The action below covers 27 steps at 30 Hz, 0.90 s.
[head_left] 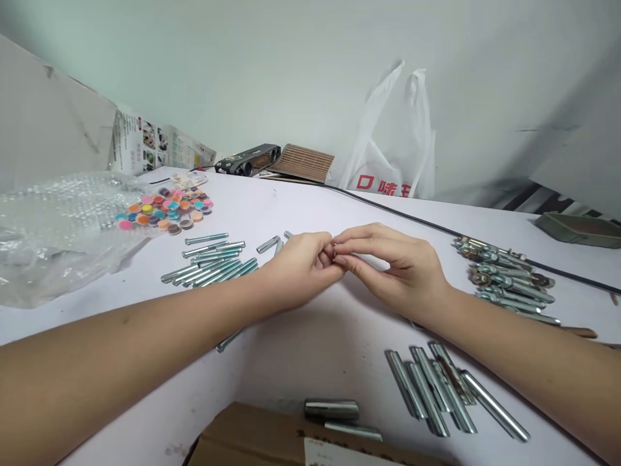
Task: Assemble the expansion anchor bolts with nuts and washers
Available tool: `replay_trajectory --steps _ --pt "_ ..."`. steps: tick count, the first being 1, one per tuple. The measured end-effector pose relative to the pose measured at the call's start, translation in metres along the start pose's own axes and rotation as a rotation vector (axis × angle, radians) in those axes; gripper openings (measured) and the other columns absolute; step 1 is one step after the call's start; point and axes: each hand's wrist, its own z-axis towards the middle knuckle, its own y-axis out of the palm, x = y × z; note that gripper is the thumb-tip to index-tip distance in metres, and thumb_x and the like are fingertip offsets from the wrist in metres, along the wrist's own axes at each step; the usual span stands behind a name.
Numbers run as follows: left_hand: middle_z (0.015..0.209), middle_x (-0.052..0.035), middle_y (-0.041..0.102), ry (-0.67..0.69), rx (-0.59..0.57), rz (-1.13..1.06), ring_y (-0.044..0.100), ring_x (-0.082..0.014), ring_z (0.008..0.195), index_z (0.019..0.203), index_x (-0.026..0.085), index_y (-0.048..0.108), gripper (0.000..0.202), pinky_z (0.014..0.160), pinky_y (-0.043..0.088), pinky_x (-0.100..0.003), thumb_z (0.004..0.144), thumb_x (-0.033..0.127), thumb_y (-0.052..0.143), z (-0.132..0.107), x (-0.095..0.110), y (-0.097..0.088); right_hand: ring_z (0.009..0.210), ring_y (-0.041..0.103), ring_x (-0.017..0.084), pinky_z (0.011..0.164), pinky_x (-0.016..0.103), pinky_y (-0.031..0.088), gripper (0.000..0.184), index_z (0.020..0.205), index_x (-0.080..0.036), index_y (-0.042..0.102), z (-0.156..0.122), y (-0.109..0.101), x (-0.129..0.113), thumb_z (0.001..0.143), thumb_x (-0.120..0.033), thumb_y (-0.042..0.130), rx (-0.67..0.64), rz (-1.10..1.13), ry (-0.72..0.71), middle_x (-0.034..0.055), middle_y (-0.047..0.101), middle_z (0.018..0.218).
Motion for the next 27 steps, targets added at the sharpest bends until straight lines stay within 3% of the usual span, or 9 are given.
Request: replay_trajectory --steps 7,11,14,20,27 --pt "0.058 0.0061 0.048 -0.027 -0.019 -0.041 0.044 -0.0078 0.055 0.070 0.018 0.050 0.014 0.050 0.031 -0.020 0.074 0.030 0.055 0.0003 -0.0013 0.0001 0.094 0.061 0.017 0.085 0.035 0.051 0.023 0.105 -0.023 0.064 0.0009 -0.0020 0.0007 0.082 -0.018 0.068 -0.026 -0.103 0.020 0.0031 0.069 0.097" --pt "0.059 0.0059 0.049 -0.048 -0.033 -0.071 0.043 -0.0077 0.054 0.068 0.019 0.045 0.021 0.050 0.032 -0.020 0.076 0.035 0.056 -0.0006 -0.0002 -0.0002 0.095 0.061 0.018 0.085 0.036 0.050 0.021 0.106 -0.022 0.063 0.0005 -0.0029 -0.0003 0.085 -0.024 0.066 -0.040 -0.064 0.131 0.0044 0.069 0.099" --pt "0.059 0.0054 0.047 -0.048 -0.034 -0.064 0.043 -0.0080 0.055 0.068 0.018 0.045 0.026 0.051 0.032 -0.021 0.080 0.040 0.052 -0.0011 0.0003 -0.0002 0.093 0.061 0.018 0.085 0.036 0.049 0.014 0.102 -0.023 0.065 0.0010 -0.0029 -0.0009 0.089 -0.022 0.060 -0.049 -0.022 0.150 0.0046 0.069 0.096" --pt "0.062 0.0046 0.048 -0.012 -0.057 -0.053 0.044 -0.0088 0.057 0.073 0.018 0.050 0.026 0.051 0.033 -0.022 0.083 0.042 0.052 0.0000 0.0001 -0.0017 0.099 0.058 0.019 0.090 0.038 0.047 0.026 0.112 -0.025 0.064 0.0001 -0.0046 0.0021 0.091 -0.015 0.055 -0.096 0.029 0.094 0.0052 0.066 0.101" --pt "0.067 0.0034 0.052 0.021 -0.097 0.018 0.046 -0.0107 0.060 0.085 0.019 0.054 0.027 0.053 0.032 -0.023 0.087 0.045 0.049 -0.0004 -0.0019 -0.0051 0.098 0.058 0.018 0.089 0.037 0.045 0.018 0.107 -0.023 0.065 -0.0006 -0.0030 0.0024 0.091 -0.021 0.057 -0.091 0.019 0.204 0.0044 0.066 0.100"
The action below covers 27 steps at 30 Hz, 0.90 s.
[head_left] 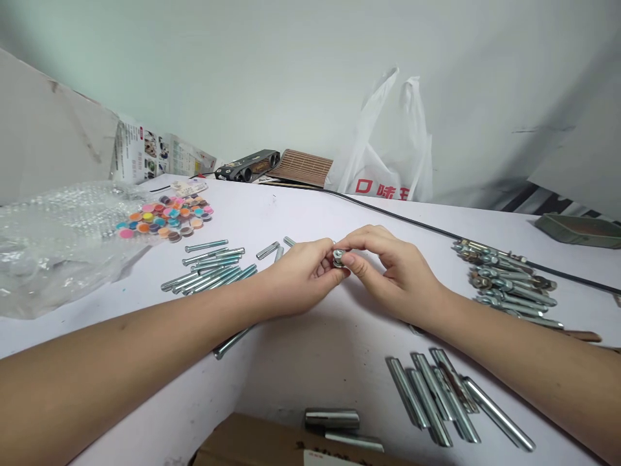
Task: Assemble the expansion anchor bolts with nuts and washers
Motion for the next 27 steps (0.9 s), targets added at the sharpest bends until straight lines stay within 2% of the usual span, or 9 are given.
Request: replay_trajectory --steps 4,9,13,17,19,23,27 --pt "0.070 0.0023 0.054 0.042 -0.012 0.044 0.047 -0.0117 0.063 0.083 0.018 0.052 0.027 0.054 0.031 -0.024 0.090 0.043 0.045 0.000 -0.001 0.000 0.094 0.058 0.019 0.085 0.037 0.045 0.011 0.097 -0.021 0.064 0.002 0.003 -0.004 0.087 -0.026 0.063 0.058 -0.094 0.025 0.0046 0.066 0.095" --pt "0.074 0.0017 0.056 0.053 -0.043 0.030 0.049 -0.0127 0.066 0.095 0.018 0.056 0.026 0.060 0.036 -0.025 0.090 0.041 0.044 0.000 -0.002 0.003 0.096 0.055 0.019 0.086 0.037 0.045 0.010 0.100 -0.020 0.060 0.001 0.004 -0.008 0.091 -0.021 0.055 0.003 -0.100 -0.009 0.0058 0.063 0.098" --pt "0.069 0.0031 0.054 0.026 0.006 0.057 0.046 -0.0113 0.062 0.080 0.018 0.054 0.027 0.057 0.032 -0.024 0.088 0.044 0.048 0.000 0.000 0.003 0.097 0.054 0.019 0.086 0.037 0.044 0.013 0.103 -0.020 0.058 -0.003 0.002 -0.003 0.093 -0.019 0.051 -0.009 -0.069 0.017 0.0064 0.061 0.100" --pt "0.074 0.0007 0.057 0.109 -0.005 0.220 0.051 -0.0139 0.072 0.070 0.018 0.053 0.025 0.066 0.035 -0.026 0.087 0.036 0.052 0.001 -0.002 0.001 0.095 0.053 0.019 0.085 0.037 0.044 0.014 0.104 -0.020 0.057 -0.005 -0.001 0.005 0.095 -0.021 0.047 -0.007 -0.045 0.071 0.0067 0.059 0.098" --pt "0.078 -0.0009 0.059 0.136 -0.017 0.276 0.054 -0.0160 0.079 0.074 0.018 0.056 0.021 0.072 0.039 -0.028 0.088 0.034 0.052 0.001 -0.003 0.000 0.095 0.053 0.019 0.085 0.037 0.044 0.016 0.106 -0.020 0.056 -0.005 -0.002 0.007 0.096 -0.021 0.043 -0.027 -0.042 0.073 0.0069 0.058 0.099" --pt "0.083 -0.0040 0.061 0.166 -0.046 0.380 0.056 -0.0180 0.083 0.079 0.016 0.059 0.020 0.077 0.042 -0.030 0.092 0.027 0.048 0.002 -0.003 0.000 0.096 0.052 0.019 0.085 0.037 0.044 0.018 0.110 -0.020 0.053 -0.005 -0.004 0.009 0.096 -0.019 0.043 -0.053 -0.099 -0.015 0.0075 0.057 0.100" --pt "0.094 -0.0072 0.064 0.217 -0.056 0.468 0.057 -0.0200 0.090 0.094 0.014 0.061 0.019 0.084 0.044 -0.033 0.095 0.023 0.043 0.001 -0.003 0.000 0.098 0.052 0.021 0.086 0.039 0.044 0.021 0.113 -0.021 0.052 -0.006 -0.010 0.011 0.094 -0.016 0.045 -0.039 -0.146 -0.101 0.0084 0.057 0.102"
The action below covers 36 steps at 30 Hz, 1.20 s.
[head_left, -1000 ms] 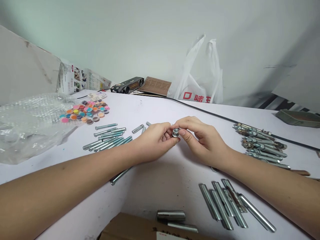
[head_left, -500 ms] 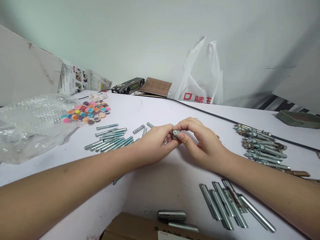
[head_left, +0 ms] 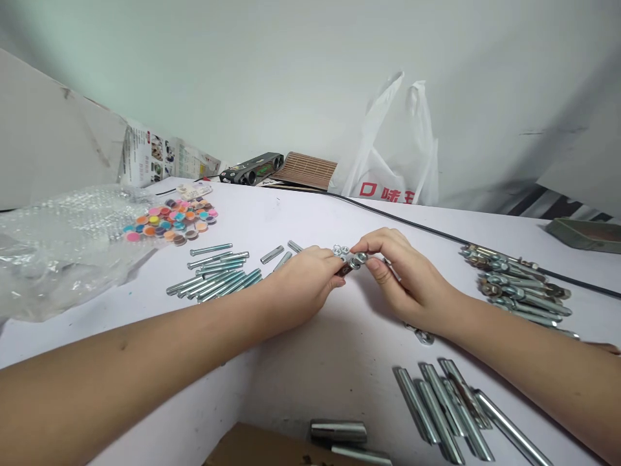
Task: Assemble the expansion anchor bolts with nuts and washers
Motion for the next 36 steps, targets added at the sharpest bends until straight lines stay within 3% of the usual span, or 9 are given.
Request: replay_trajectory --steps 4,12,20,25,29,36 --pt "0.103 -0.0083 0.066 0.000 0.017 0.001 0.059 -0.0215 0.096 0.107 0.014 0.059 0.026 0.086 0.046 -0.034 0.097 0.027 0.039 -0.001 -0.003 -0.001 0.097 0.053 0.022 0.086 0.040 0.043 0.025 0.114 -0.022 0.051 -0.002 -0.008 0.003 0.091 -0.013 0.047 0.042 -0.050 -0.069 0.0081 0.058 0.100" --pt "0.108 -0.0086 0.070 -0.014 0.039 0.016 0.063 -0.0228 0.099 0.110 0.015 0.062 0.030 0.086 0.047 -0.035 0.098 0.029 0.039 -0.003 -0.007 0.000 0.089 0.054 0.022 0.079 0.040 0.045 0.028 0.110 -0.020 0.055 -0.001 -0.016 0.005 0.083 -0.020 0.065 0.026 -0.246 -0.186 0.0086 0.062 0.095" --pt "0.106 -0.0093 0.070 0.014 0.056 0.055 0.064 -0.0231 0.098 0.111 0.013 0.062 0.032 0.086 0.047 -0.035 0.098 0.029 0.039 -0.003 -0.008 0.002 0.077 0.052 0.020 0.071 0.036 0.044 0.014 0.092 -0.018 0.056 0.000 -0.015 -0.003 0.082 -0.021 0.067 0.089 -0.274 -0.132 0.0058 0.060 0.079" --pt "0.099 -0.0061 0.070 -0.018 0.015 0.007 0.064 -0.0207 0.091 0.105 0.016 0.063 0.028 0.079 0.046 -0.031 0.097 0.028 0.039 -0.002 -0.006 -0.001 0.087 0.053 0.021 0.080 0.038 0.044 0.024 0.108 -0.017 0.055 0.000 -0.014 0.000 0.085 -0.011 0.058 0.023 -0.211 -0.158 0.0089 0.062 0.094" --pt "0.089 -0.0027 0.068 -0.033 0.003 -0.039 0.062 -0.0172 0.081 0.096 0.017 0.062 0.026 0.073 0.043 -0.028 0.097 0.028 0.039 -0.001 -0.007 -0.004 0.093 0.055 0.020 0.083 0.037 0.045 0.030 0.113 -0.017 0.055 0.000 -0.012 0.002 0.085 -0.008 0.057 0.044 -0.131 -0.168 0.0085 0.063 0.098" --pt "0.092 -0.0023 0.069 0.000 0.039 -0.065 0.062 -0.0163 0.083 0.100 0.018 0.062 0.023 0.073 0.043 -0.027 0.096 0.027 0.041 -0.002 -0.011 0.000 0.080 0.056 0.017 0.075 0.033 0.047 0.022 0.103 -0.014 0.060 0.000 -0.015 0.000 0.082 -0.014 0.067 0.119 -0.208 -0.177 0.0070 0.065 0.084"
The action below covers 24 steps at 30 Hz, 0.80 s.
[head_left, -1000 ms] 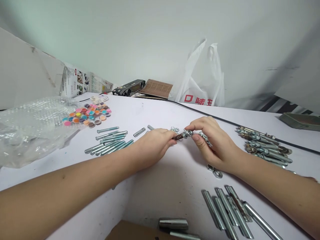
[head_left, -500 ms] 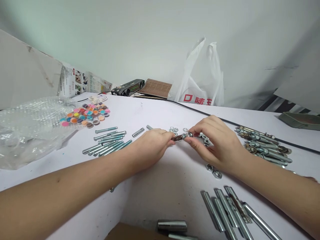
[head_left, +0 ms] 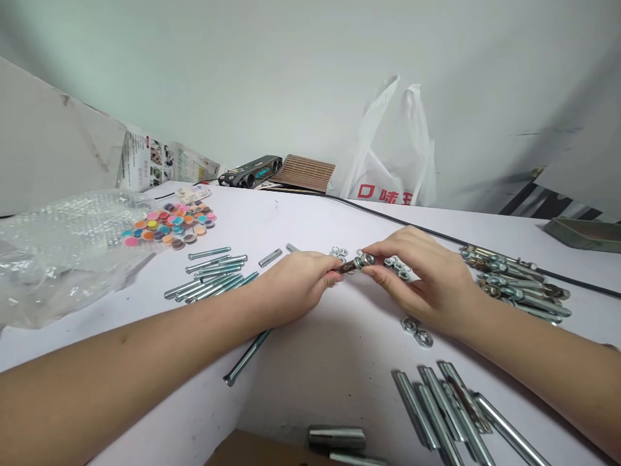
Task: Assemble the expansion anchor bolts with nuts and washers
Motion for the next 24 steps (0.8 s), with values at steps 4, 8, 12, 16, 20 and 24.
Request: replay_trajectory --steps 4,8,12,16,20,24 --pt "0.092 -0.0033 0.069 0.008 0.006 0.037 0.063 -0.0171 0.084 0.099 0.017 0.062 0.023 0.074 0.043 -0.028 0.097 0.027 0.041 0.0010 0.0000 0.0003 0.081 0.053 0.018 0.076 0.034 0.046 0.019 0.103 -0.012 0.059 0.0027 -0.0004 -0.0003 0.084 -0.013 0.063 -0.074 -0.069 -0.023 0.0081 0.063 0.085" --pt "0.090 -0.0030 0.068 0.002 -0.010 0.041 0.063 -0.0169 0.083 0.096 0.016 0.061 0.024 0.075 0.044 -0.028 0.097 0.027 0.040 0.0019 0.0000 -0.0003 0.093 0.053 0.019 0.084 0.036 0.045 0.030 0.113 -0.012 0.057 0.0024 0.0002 0.0023 0.084 -0.004 0.055 -0.096 -0.015 -0.054 0.0110 0.063 0.099" --pt "0.091 -0.0031 0.069 -0.004 -0.010 0.051 0.063 -0.0171 0.083 0.097 0.016 0.062 0.025 0.074 0.044 -0.028 0.097 0.028 0.040 0.0019 -0.0015 0.0004 0.093 0.055 0.019 0.085 0.035 0.046 0.030 0.113 -0.013 0.057 0.0009 -0.0011 0.0057 0.085 -0.006 0.058 -0.098 0.008 -0.048 0.0100 0.064 0.098" --pt "0.091 -0.0032 0.069 0.018 -0.005 0.064 0.063 -0.0177 0.084 0.099 0.017 0.062 0.024 0.074 0.045 -0.029 0.097 0.028 0.040 0.0017 -0.0024 0.0012 0.080 0.055 0.017 0.074 0.032 0.046 0.016 0.101 -0.013 0.060 0.0014 -0.0038 0.0057 0.085 -0.016 0.064 -0.089 -0.021 0.004 0.0067 0.064 0.084" --pt "0.092 -0.0038 0.069 0.029 0.005 0.084 0.064 -0.0183 0.086 0.101 0.017 0.062 0.024 0.076 0.046 -0.029 0.097 0.028 0.040 0.0015 -0.0022 0.0013 0.079 0.052 0.017 0.073 0.033 0.045 0.015 0.100 -0.012 0.060 0.0023 -0.0046 0.0030 0.086 -0.017 0.062 -0.114 -0.073 -0.016 0.0074 0.062 0.083" --pt "0.094 -0.0035 0.070 0.031 0.010 0.068 0.064 -0.0176 0.086 0.101 0.017 0.062 0.024 0.076 0.046 -0.029 0.097 0.028 0.040 0.0015 -0.0032 0.0014 0.093 0.051 0.019 0.084 0.037 0.044 0.029 0.114 -0.011 0.057 0.0014 -0.0042 0.0039 0.085 -0.005 0.055 -0.136 -0.037 -0.067 0.0103 0.062 0.097"
